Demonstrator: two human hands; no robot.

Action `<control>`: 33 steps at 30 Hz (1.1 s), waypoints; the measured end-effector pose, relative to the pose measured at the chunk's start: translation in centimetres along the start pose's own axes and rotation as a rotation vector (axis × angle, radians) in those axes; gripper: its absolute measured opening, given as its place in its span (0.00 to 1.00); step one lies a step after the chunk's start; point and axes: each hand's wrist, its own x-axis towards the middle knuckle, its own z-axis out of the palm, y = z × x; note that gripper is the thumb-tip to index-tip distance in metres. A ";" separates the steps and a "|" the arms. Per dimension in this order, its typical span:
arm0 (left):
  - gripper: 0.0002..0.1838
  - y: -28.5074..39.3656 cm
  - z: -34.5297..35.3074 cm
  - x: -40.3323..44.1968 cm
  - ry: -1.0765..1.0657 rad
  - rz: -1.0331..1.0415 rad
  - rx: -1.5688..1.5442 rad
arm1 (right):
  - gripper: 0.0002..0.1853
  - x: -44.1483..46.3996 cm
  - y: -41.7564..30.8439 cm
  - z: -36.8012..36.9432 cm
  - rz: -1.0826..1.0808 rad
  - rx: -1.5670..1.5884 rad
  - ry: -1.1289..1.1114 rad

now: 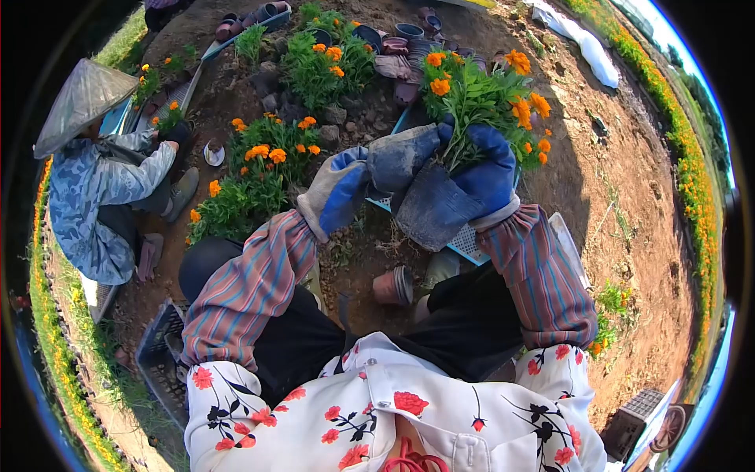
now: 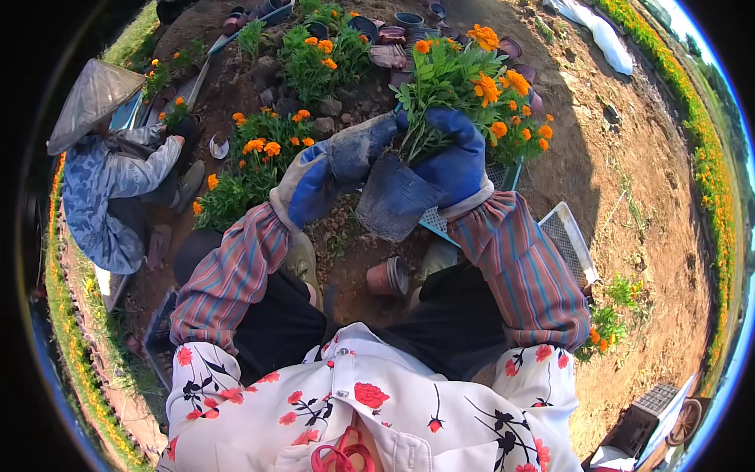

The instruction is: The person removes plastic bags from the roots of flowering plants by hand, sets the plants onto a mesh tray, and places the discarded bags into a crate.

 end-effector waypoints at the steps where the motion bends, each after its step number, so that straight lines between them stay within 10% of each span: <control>1: 0.08 0.0 -0.1 0.0 0.048 0.003 0.066 | 0.13 0.0 -0.2 0.3 -0.002 0.001 0.000; 21: 0.23 0.6 6.0 -1.5 0.242 0.043 0.307 | 0.13 0.9 -0.5 -0.5 -0.061 -0.079 0.271; 24: 0.27 -0.1 5.4 -0.9 0.263 0.196 0.344 | 0.13 0.3 0.3 0.5 -0.267 -0.683 0.196; 27: 0.10 1.0 3.0 -0.9 0.282 0.127 0.070 | 0.13 1.3 -0.3 -0.7 -0.103 -0.294 0.335; 33: 0.21 0.4 4.5 -2.2 0.194 -0.148 0.308 | 0.12 1.2 -0.7 -0.6 -0.288 -0.458 0.302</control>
